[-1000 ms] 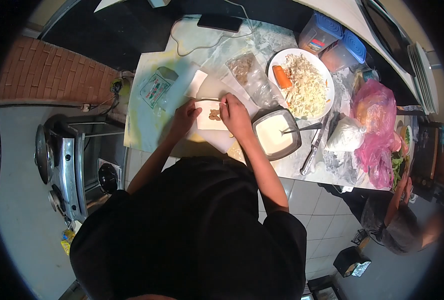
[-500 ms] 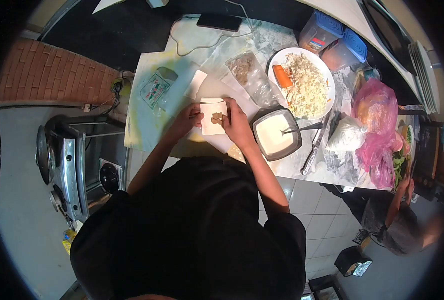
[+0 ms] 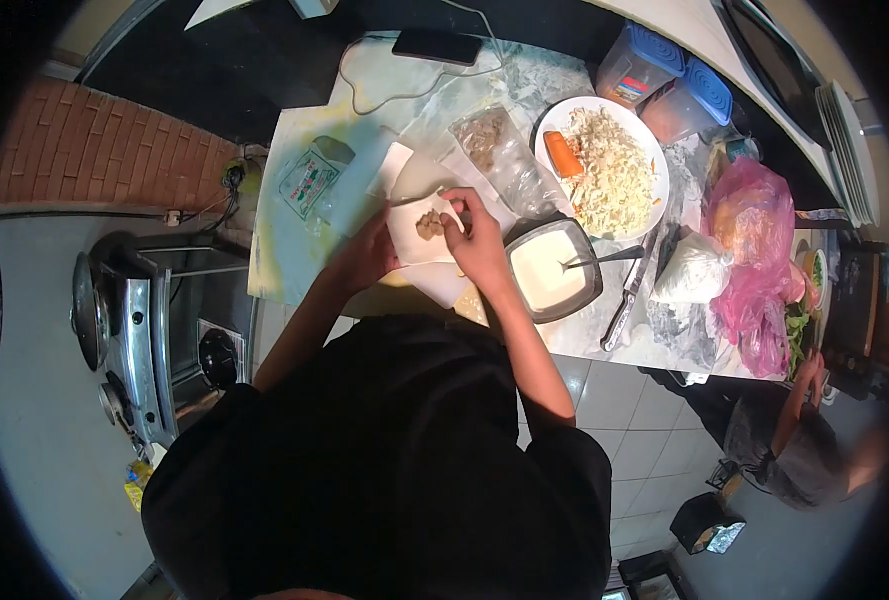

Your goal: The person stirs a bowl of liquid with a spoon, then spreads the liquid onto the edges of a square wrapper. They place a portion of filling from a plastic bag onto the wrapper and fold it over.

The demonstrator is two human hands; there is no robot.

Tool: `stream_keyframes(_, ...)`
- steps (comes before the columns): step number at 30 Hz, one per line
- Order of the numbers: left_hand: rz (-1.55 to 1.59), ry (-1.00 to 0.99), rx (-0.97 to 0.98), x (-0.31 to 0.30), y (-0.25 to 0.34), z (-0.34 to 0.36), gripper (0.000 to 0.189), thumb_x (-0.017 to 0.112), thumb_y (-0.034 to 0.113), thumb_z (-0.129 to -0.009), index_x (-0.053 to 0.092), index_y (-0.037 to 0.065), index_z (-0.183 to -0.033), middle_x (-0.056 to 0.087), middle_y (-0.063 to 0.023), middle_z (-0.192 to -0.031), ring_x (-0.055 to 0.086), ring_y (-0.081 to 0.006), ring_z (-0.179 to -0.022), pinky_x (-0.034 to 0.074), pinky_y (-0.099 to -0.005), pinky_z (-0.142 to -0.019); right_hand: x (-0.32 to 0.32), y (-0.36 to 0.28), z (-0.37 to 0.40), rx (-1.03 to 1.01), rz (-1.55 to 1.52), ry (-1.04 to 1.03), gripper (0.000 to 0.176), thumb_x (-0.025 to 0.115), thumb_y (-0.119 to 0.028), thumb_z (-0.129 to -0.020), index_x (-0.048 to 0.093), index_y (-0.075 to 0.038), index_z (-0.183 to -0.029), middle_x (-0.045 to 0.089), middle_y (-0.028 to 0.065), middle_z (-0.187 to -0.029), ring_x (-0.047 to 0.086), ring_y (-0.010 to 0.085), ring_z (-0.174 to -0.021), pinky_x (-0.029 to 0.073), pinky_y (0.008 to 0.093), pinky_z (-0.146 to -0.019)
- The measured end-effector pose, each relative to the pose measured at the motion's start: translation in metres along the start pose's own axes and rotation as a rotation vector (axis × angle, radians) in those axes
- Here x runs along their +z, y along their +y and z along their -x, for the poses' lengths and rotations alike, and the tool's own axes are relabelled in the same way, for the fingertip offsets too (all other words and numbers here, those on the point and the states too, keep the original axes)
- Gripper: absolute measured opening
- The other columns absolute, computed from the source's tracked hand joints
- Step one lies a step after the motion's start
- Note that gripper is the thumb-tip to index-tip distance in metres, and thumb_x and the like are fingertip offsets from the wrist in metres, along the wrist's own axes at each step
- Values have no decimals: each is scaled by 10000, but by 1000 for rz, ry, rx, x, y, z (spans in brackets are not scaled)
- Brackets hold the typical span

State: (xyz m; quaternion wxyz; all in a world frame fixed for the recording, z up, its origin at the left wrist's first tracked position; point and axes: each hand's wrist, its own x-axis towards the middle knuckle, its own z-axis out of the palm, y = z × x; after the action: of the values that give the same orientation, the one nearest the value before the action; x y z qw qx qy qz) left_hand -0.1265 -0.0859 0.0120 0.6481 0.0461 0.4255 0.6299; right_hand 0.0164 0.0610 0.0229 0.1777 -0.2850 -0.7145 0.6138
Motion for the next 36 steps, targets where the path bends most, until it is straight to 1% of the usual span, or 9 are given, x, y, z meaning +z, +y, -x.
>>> stream_keyframes(6, 232, -146, 152, 34, 23, 23, 655, 374, 535, -1059, 355, 61, -1511, 478, -101, -1496, 467, -255, -1369, 314, -454, -1175, -13, -61, 5, 14, -305, -6, 294, 604, 2, -960, 559, -80, -1240, 542, -31, -916, 412, 5, -633, 325, 197, -528)
stream_keyframes(8, -783, -73, 538, 35, 23, 28, 694, 317, 576, -1055, 343, 69, -1527, 452, -108, -1521, 425, -259, -1403, 285, -453, -1186, -14, -69, 7, -23, -272, -13, 311, 599, 0, -965, 549, -81, -1261, 562, -21, -958, 427, 4, -631, 335, 200, -526)
stream_keyframes(9, -784, -75, 541, 39, 26, 28, 694, 317, 576, -1055, 343, 69, -1527, 452, -108, -1521, 425, -259, -1403, 285, -453, -1186, -14, -73, 9, -27, -270, -12, 311, 599, 0, -965, 549, -81, -1261, 562, -21, -958, 427, 4, -631, 335, 200, -526)
stream_keyframes(11, 131, -86, 235, 52, 32, 28, 736, 280, 616, -1042, 336, 78, -1540, 443, -111, -1529, 394, -270, -1427, 242, -470, -1202, -14, -80, 13, -89, -278, 37, 299, 581, -3, -973, 551, -79, -1261, 583, -5, -1006, 488, 16, -709, 399, 194, -606)
stream_keyframes(14, 370, -89, 121, 69, 45, 41, 760, 261, 634, -1035, 317, 83, -1556, 427, -114, -1541, 362, -277, -1448, 221, -495, -1206, -14, -87, 18, -153, -300, 108, 300, 590, -10, -962, 562, -70, -1255, 598, 65, -1104, 572, 98, -860, 481, 245, -761)
stream_keyframes(18, 334, -164, 165, 75, 45, 45, 769, 256, 644, -1029, 304, 95, -1566, 411, -105, -1554, 364, -276, -1446, 230, -509, -1199, -16, -95, 27, -359, 95, 214, 336, 633, -51, -941, 586, -69, -1273, 572, 146, -1227, 582, 243, -1089, 479, 359, -947)
stream_keyframes(20, 306, -155, 186, 79, 44, 46, 757, 259, 642, -1029, 304, 112, -1569, 407, -93, -1558, 365, -266, -1446, 237, -497, -1198, -15, -100, 32, -594, 603, 262, 402, 686, -107, -905, 606, -77, -1297, 527, 196, -1317, 533, 354, -1199, 439, 461, -1017)
stream_keyframes(26, 371, -221, 153, 83, 44, 47, 750, 252, 639, -1030, 276, 128, -1578, 403, -72, -1560, 346, -244, -1459, 226, -480, -1203, -12, -107, 32, -666, 678, 116, 366, 695, -188, -891, 664, -89, -1242, 582, 105, -1292, 532, 323, -1206, 410, 465, -1024)
stream_keyframes(36, 449, -195, 160, 89, 42, 51, 726, 235, 616, -1041, 283, 124, -1573, 396, -57, -1565, 344, -230, -1459, 195, -494, -1210, -12, -107, 31, -634, 595, 93, 372, 637, 35, -811, 679, -55, -1170, 596, 128, -1214, 564, 341, -1138, 468, 440, -974)
